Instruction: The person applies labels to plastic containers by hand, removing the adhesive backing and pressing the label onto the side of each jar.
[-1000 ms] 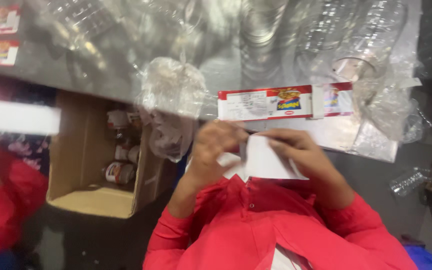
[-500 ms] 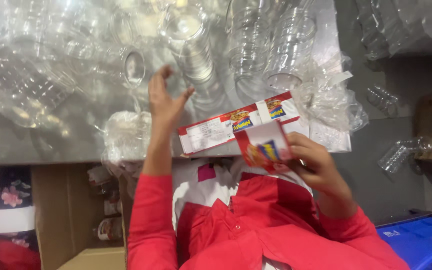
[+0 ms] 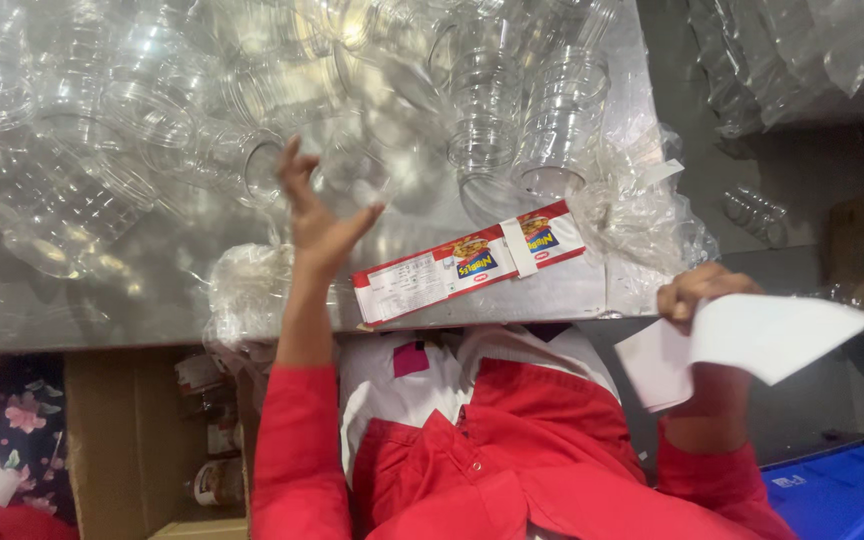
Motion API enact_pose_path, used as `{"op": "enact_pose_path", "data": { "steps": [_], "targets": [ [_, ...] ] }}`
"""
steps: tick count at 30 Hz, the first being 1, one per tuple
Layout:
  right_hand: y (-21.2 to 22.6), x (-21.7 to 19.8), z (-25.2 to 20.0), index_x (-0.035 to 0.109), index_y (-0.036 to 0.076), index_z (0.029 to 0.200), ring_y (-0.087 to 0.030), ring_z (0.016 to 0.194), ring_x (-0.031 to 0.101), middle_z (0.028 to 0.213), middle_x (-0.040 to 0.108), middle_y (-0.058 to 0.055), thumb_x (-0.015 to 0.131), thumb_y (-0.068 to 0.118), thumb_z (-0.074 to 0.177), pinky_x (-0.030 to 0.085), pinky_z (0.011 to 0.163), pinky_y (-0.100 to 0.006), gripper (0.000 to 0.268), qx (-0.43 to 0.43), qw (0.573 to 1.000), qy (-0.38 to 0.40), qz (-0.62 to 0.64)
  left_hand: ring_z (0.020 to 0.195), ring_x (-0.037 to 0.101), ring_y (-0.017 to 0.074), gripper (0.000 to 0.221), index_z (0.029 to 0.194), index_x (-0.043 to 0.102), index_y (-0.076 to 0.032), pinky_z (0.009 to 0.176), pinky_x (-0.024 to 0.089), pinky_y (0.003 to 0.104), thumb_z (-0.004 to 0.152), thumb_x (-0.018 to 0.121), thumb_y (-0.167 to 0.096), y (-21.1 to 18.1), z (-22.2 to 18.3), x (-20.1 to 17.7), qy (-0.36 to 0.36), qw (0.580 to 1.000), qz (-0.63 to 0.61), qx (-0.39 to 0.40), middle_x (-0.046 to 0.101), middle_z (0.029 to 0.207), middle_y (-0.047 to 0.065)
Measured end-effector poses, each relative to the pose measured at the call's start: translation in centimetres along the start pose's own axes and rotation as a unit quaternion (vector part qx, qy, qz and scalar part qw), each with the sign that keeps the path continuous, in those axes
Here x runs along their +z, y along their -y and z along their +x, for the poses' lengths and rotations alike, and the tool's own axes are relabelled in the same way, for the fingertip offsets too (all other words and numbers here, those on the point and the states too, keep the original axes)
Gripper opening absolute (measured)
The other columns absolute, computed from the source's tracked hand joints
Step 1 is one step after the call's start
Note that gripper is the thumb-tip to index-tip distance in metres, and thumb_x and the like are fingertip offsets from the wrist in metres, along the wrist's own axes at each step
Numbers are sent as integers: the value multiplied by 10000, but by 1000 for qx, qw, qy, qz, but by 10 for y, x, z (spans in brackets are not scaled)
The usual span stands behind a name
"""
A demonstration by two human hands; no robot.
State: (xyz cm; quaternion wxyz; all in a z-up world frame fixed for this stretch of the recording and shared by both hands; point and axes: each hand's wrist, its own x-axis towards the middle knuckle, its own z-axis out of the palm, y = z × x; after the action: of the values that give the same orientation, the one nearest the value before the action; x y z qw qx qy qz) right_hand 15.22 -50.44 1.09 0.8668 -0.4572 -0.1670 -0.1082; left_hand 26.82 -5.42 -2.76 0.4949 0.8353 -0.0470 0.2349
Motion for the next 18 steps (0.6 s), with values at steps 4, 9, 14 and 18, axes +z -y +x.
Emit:
{"op": "enact_pose_path", "data": {
  "steps": [4, 9, 14, 18],
  "targets": [
    [-8, -6, -4, 668, 28, 1124, -136, 656, 476, 800, 555, -85, 656, 194, 1143, 368, 622, -258, 167, 26, 997, -78, 14, 1424, 489, 290, 1262, 1674, 77, -210, 1204, 425, 466, 749, 935, -172, -67, -66, -67, 110, 977, -179, 36, 459, 1525, 126],
    [-29, 45, 3, 691, 55, 1310, -102, 666, 556, 776, 611, -54, 701, 92, 1024, 424, 674, -283, 288, 117, 993, -14, 31, 1530, 445, 273, 903, 1650, 232, -130, 1274, 366, 421, 963, 816, -174, -91, -126, -54, 342, 824, -452, -28, 451, 1650, 156],
    [-26, 115, -6, 737, 4, 1083, -185, 903, 687, 984, 735, -120, 737, -8, 871, 524, 805, -319, 212, 290, 915, 218, -177, 1530, 387, 220, 656, 1585, 355, -19, 1226, 376, 371, 1038, 649, -231, -75, -150, -39, 431, 763, -460, -143, 354, 1669, 120],
    [-26, 143, 15, 788, 52, 1039, -168, 772, 715, 898, 749, -66, 802, 38, 804, 535, 675, -279, 236, 220, 835, 410, -293, 1462, 519, 227, 726, 1600, 396, 28, 1238, 396, 361, 1071, 566, -440, -62, -153, -40, 475, 777, -393, -128, 554, 1569, 153]
  ]
}}
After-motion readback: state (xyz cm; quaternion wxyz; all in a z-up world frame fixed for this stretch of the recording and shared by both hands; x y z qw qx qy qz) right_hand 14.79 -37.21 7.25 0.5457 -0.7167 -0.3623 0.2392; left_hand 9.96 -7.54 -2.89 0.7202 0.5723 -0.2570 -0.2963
